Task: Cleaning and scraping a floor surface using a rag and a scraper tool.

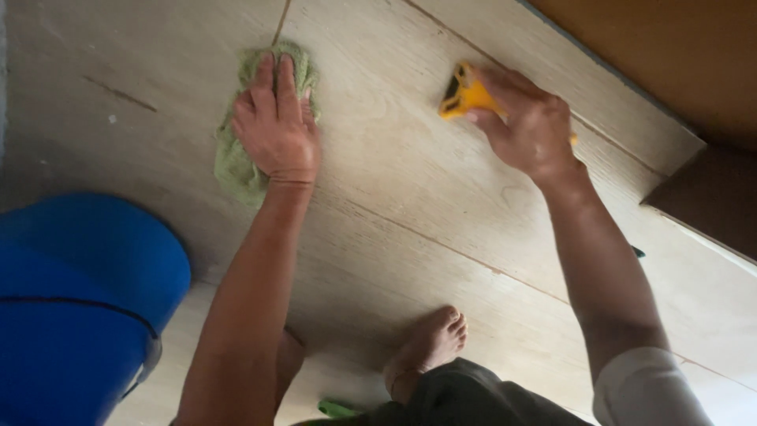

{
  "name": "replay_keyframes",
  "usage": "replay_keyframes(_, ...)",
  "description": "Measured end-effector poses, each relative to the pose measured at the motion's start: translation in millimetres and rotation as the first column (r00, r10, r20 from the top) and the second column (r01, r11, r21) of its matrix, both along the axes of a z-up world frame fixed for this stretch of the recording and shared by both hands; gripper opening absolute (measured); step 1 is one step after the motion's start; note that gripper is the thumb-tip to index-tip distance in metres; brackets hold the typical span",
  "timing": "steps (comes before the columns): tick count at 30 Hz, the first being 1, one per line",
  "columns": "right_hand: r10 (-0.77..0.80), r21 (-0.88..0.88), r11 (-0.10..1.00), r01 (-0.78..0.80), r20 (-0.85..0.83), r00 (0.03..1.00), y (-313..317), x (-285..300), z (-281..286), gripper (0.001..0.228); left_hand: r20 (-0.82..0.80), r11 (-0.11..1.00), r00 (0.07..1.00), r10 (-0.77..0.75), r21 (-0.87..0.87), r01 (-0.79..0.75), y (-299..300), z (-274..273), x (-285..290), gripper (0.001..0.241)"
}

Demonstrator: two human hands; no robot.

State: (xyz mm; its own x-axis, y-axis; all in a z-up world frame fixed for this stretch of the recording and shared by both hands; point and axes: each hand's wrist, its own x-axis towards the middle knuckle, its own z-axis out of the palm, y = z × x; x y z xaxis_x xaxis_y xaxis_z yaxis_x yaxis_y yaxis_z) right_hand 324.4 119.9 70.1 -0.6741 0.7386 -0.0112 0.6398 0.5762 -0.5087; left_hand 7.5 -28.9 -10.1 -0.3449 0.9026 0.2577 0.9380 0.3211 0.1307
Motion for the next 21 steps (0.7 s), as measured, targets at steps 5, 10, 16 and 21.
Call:
replay_keyframes(5, -0.001, -0.013, 1.0, 0.001, 0.023, 1.0, 3, 1, -6, 0.052, 0.003, 1.0, 1.0, 0.001, 0.001, -0.001, 4, 9, -1, 0.071)
replay_keyframes(10, 0.025, 0.036, 0.999, -0.026, 0.024, 0.999, 18, -13, -11, 0.048, 0.026, 1.0, 1.0, -0.002, -0.025, 0.002, 1, 7, 1, 0.072)
replay_keyframes(16, 0.024, 0.049, 0.999, -0.023, -0.006, 1.0, 23, -19, -1, 0.047, 0.035, 1.0, 0.999, 0.006, -0.013, -0.005, 0, 11, 0, 0.073)
replay_keyframes(21, 0.009, -0.031, 0.999, -0.009, -0.004, 1.0, 25, -22, 8, 0.05, 0.018, 0.999, 1.0, -0.019, 0.051, 0.019, 2, 9, -1, 0.07)
